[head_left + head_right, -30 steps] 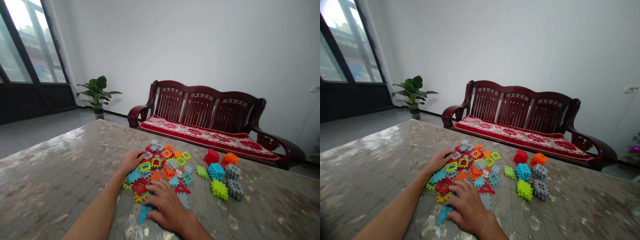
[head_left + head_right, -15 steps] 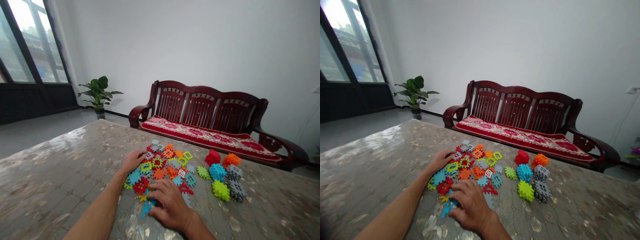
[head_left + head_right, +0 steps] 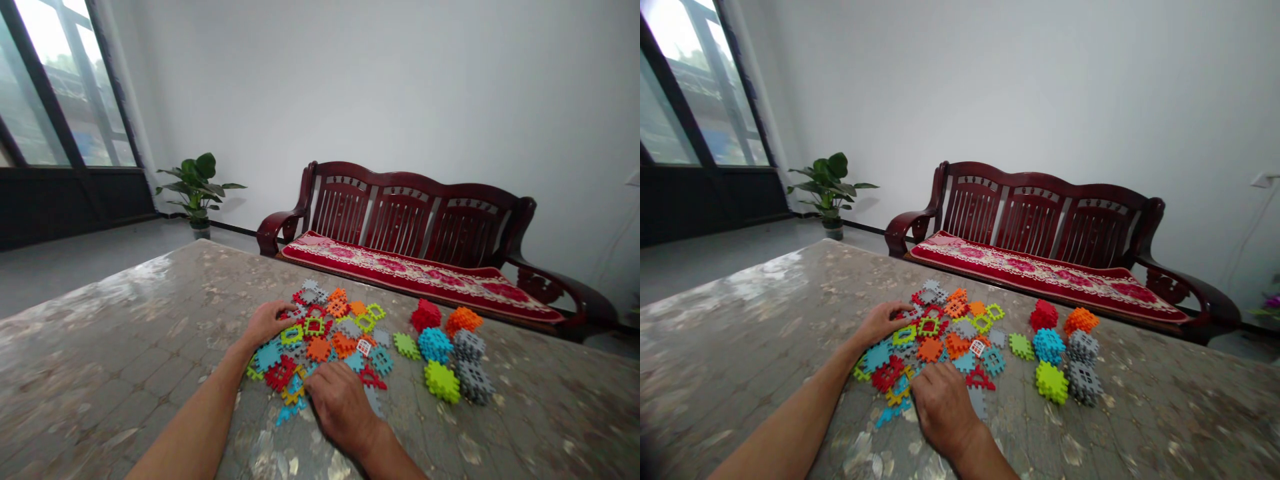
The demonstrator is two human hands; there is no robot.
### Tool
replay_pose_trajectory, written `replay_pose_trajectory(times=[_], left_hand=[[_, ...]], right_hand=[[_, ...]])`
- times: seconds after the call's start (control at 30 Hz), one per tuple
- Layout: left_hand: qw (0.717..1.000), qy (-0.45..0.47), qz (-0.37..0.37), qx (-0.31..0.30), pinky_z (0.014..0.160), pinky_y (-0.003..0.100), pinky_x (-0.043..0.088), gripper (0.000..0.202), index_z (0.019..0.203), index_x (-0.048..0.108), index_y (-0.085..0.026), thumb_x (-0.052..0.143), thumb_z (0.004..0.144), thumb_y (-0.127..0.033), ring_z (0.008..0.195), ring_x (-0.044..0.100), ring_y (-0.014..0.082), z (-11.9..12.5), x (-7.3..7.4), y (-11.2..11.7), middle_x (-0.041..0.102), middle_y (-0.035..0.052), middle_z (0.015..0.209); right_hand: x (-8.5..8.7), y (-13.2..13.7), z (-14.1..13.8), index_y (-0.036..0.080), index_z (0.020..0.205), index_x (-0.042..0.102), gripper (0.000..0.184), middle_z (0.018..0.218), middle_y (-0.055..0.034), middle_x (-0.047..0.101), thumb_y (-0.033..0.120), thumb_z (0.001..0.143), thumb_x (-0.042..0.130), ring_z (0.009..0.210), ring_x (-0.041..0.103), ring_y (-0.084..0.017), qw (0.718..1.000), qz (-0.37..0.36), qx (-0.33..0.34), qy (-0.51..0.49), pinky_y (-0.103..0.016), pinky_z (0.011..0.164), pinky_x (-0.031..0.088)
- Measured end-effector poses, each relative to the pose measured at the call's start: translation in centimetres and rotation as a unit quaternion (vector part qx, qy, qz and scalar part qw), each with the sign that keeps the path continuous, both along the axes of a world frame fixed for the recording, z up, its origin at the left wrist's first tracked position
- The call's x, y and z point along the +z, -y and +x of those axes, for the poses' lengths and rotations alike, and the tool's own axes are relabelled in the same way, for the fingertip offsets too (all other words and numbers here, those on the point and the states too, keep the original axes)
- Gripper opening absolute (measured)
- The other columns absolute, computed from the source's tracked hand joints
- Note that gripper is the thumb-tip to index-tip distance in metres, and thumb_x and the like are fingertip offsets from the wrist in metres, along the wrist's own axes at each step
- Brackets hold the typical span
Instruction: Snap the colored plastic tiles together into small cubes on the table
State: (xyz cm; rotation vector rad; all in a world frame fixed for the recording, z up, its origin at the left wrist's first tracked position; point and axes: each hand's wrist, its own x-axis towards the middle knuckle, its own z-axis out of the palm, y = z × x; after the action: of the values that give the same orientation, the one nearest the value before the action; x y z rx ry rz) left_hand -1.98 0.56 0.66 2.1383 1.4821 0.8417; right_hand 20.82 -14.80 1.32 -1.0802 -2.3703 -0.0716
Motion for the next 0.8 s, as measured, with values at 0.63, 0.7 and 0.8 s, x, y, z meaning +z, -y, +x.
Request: replay_pose_trajectory(times=[0.63,0.7,0.8], left_hand=[[0.974,0.168,-0.009,0.154,0.084,0.032,0.055,0.044,0.115,0.069,-0.019,0.058,0.072,-0.025,0.087,0.068,0.0190,-0.3,-0.3,-0.3,0.075,0.0041,0.105],[0.968,0.173,-0.001,0.182,0.085,0.032,0.055,0.044,0.115,0.069,-0.019,0.056,0.074,-0.025,0.088,0.068,0.0193,-0.3,-0.2,-0.3,0.074,0.0046,0.106],[0.961,0.183,0.010,0.207,0.087,0.034,0.054,0.042,0.116,0.069,-0.020,0.056,0.076,-0.025,0.087,0.068,0.0193,-0.2,-0.1,-0.2,0.074,0.0047,0.108]], right_hand=[[0.2,-0.5,1.4,0.028,0.115,0.063,0.031,0.123,-0.0034,0.066,0.016,0.087,0.061,0.114,0.056,-0.026,0.992,-0.046,-0.087,-0.076,-0.048,0.105,0.039],[0.2,-0.4,1.4,0.027,0.113,0.064,0.029,0.120,-0.0033,0.068,0.015,0.087,0.061,0.112,0.057,-0.025,0.991,-0.041,-0.090,-0.087,-0.047,0.104,0.040],[0.2,-0.5,1.5,0.027,0.111,0.065,0.027,0.116,-0.0032,0.069,0.015,0.087,0.060,0.108,0.058,-0.025,0.990,-0.033,-0.091,-0.101,-0.045,0.101,0.042]])
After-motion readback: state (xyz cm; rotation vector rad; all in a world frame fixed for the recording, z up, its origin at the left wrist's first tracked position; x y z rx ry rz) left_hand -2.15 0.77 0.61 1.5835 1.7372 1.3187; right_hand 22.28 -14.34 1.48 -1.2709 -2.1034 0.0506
